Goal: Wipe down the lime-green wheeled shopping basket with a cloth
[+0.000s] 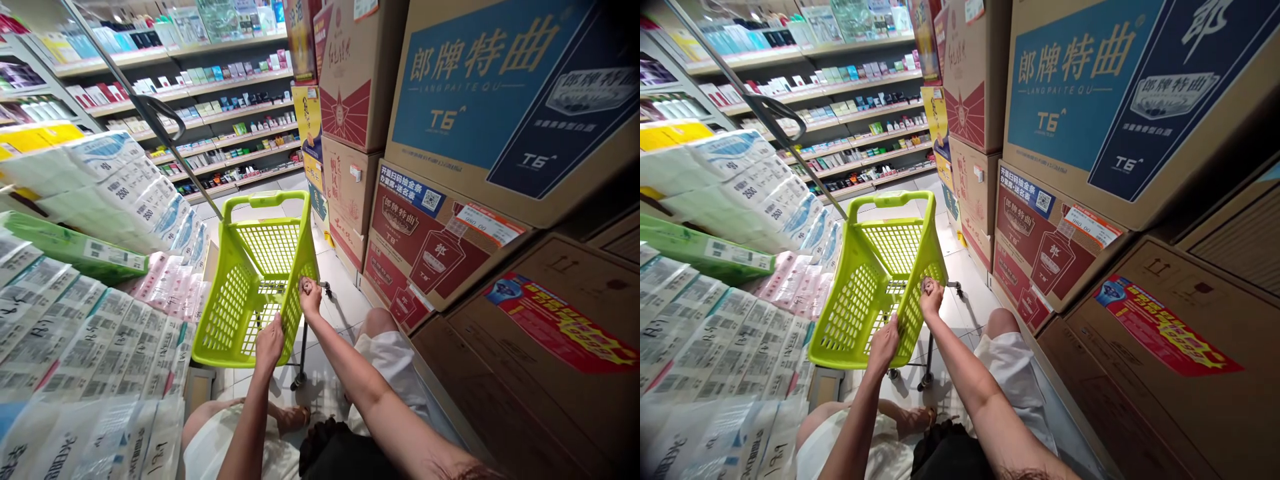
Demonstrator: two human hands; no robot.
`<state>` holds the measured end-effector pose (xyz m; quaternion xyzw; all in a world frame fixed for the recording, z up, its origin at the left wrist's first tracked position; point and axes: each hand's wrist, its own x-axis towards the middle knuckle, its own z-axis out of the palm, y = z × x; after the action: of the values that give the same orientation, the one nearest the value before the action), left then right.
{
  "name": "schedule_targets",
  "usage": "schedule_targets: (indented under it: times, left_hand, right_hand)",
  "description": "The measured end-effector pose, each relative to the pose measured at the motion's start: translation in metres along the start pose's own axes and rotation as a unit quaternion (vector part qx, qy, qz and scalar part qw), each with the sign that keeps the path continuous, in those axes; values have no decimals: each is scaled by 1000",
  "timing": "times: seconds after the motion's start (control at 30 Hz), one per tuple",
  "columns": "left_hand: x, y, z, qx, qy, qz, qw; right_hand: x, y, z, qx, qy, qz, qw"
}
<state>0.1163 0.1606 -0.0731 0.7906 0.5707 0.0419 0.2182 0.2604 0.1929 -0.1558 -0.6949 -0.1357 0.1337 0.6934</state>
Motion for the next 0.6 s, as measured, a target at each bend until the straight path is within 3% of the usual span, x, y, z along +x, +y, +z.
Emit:
schedule_targets:
  times: [0.2, 0.4, 0.47, 0.6]
  left_hand:
    - [0, -1, 1, -15, 2, -14, 1000]
    - [-1, -1, 1, -11, 7, -6, 1000]
    - [-1, 2, 1, -13, 6, -12, 1000]
    - [-4, 7, -1, -23, -6, -4, 1000]
  right_hand:
    - [-12, -20, 1, 49, -23, -76, 996]
    - [-34, 11, -8, -4, 6, 96, 995]
    - [-37, 6, -5, 7, -2, 73, 997]
    - [-38, -18, -4, 55, -25, -69, 996]
